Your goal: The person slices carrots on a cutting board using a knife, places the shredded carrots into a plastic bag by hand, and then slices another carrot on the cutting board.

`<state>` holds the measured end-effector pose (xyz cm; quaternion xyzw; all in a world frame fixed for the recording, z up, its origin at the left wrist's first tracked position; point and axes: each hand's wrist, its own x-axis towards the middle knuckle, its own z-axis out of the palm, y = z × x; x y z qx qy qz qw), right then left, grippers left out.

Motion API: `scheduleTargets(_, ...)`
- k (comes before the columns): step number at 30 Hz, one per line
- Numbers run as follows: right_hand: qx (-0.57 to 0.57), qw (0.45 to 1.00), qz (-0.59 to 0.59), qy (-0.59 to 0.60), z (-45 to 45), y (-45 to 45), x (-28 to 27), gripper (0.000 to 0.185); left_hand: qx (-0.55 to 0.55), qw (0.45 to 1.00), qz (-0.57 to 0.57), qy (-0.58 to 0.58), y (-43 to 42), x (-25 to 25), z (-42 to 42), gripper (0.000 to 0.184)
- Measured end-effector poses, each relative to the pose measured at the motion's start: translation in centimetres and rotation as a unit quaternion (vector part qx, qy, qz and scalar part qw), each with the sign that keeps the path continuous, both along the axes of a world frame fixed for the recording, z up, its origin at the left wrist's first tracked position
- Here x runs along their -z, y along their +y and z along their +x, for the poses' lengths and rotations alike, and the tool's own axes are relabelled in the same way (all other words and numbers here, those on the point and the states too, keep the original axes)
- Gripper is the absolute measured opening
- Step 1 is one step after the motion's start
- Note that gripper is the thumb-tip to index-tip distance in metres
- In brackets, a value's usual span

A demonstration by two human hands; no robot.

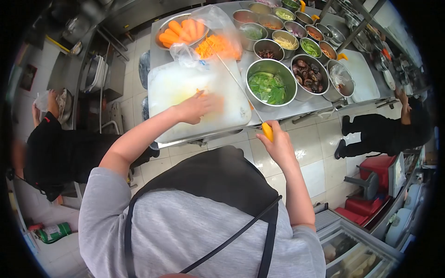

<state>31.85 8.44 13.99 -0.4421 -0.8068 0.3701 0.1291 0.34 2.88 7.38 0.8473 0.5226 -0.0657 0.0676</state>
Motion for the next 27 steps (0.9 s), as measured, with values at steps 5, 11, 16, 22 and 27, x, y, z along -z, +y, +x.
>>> scheduleTargets(5, 0.007, 1.0, 0.008, 0.018, -0.7, -0.4, 1.3, 0.04, 0.065, 0.994, -0.042, 0.078, 3.3, 1.1, 0.9, 0.072)
scheduleTargets(11, 0.025, 0.998, 0.007, 0.055, -1.0, -1.2, 2.4, 0.039, -0.019, 0.998, -0.026, -0.048, 2.6, 3.2, -1.5, 0.044)
scheduleTargets(16, 0.063, 0.995, -0.053, 0.06, -0.9, -1.3, 2.8, 0.041, -0.095, 0.993, 0.025, -0.069, 1.9, 6.4, -1.1, 0.029)
scheduleTargets(22, 0.058, 0.994, -0.056, 0.074, -1.2, -0.8, 3.5, 0.042, -0.237, 0.948, 0.06, -0.201, 2.1, 7.4, -1.0, 0.021)
scheduleTargets(27, 0.047, 0.991, -0.063, 0.105, -1.3, -0.4, 3.6, 0.041, -0.295, 0.876, 0.138, -0.357, 6.5, 4.3, -4.1, 0.026)
